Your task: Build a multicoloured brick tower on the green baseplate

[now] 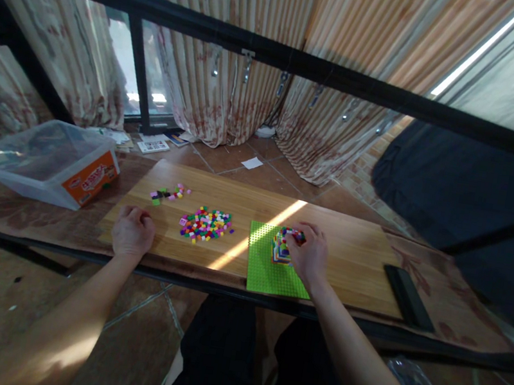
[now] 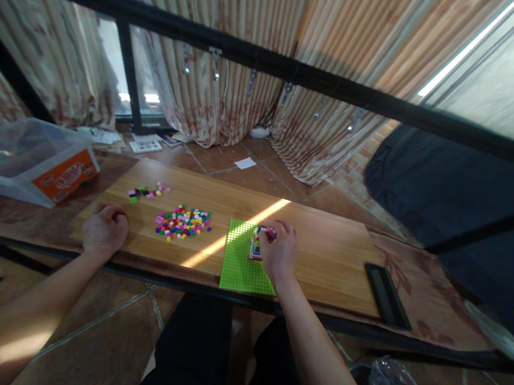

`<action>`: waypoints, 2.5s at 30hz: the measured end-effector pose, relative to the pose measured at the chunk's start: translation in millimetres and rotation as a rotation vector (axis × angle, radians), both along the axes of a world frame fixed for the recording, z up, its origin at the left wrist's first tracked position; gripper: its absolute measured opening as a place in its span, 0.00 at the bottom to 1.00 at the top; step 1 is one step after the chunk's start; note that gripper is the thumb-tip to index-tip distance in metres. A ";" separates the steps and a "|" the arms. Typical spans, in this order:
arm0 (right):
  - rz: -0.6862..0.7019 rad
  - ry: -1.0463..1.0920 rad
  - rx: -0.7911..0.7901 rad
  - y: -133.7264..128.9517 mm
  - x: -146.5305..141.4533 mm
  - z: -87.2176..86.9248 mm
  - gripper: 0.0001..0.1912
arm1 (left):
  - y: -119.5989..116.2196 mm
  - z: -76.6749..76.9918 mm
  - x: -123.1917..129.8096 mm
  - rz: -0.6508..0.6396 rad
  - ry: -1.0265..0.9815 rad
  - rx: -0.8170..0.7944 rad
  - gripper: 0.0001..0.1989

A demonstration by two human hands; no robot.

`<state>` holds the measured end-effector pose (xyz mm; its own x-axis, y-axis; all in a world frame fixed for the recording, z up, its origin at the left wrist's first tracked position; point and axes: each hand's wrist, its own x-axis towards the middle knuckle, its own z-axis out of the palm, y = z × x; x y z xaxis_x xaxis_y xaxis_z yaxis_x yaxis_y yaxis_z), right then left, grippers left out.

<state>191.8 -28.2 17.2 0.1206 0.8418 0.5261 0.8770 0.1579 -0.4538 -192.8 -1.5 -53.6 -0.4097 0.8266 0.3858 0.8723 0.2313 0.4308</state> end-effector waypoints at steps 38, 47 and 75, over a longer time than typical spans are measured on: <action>0.312 -0.177 -0.011 2.1 20.3 12.2 0.10 | -1.3 2.6 1.2 -0.007 0.010 -0.002 0.11; 0.095 0.378 -0.101 8.4 17.2 -6.1 0.07 | 0.0 0.9 0.7 0.004 0.017 -0.011 0.11; 0.055 0.382 0.031 -11.7 -8.6 21.0 0.11 | -1.3 3.3 2.8 0.014 0.005 -0.021 0.12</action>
<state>183.2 -39.9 38.2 0.2678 0.8370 0.4772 0.6359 0.2185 -0.7402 -189.9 -2.7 -50.3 -0.4192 0.8290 0.3702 0.8711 0.2524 0.4213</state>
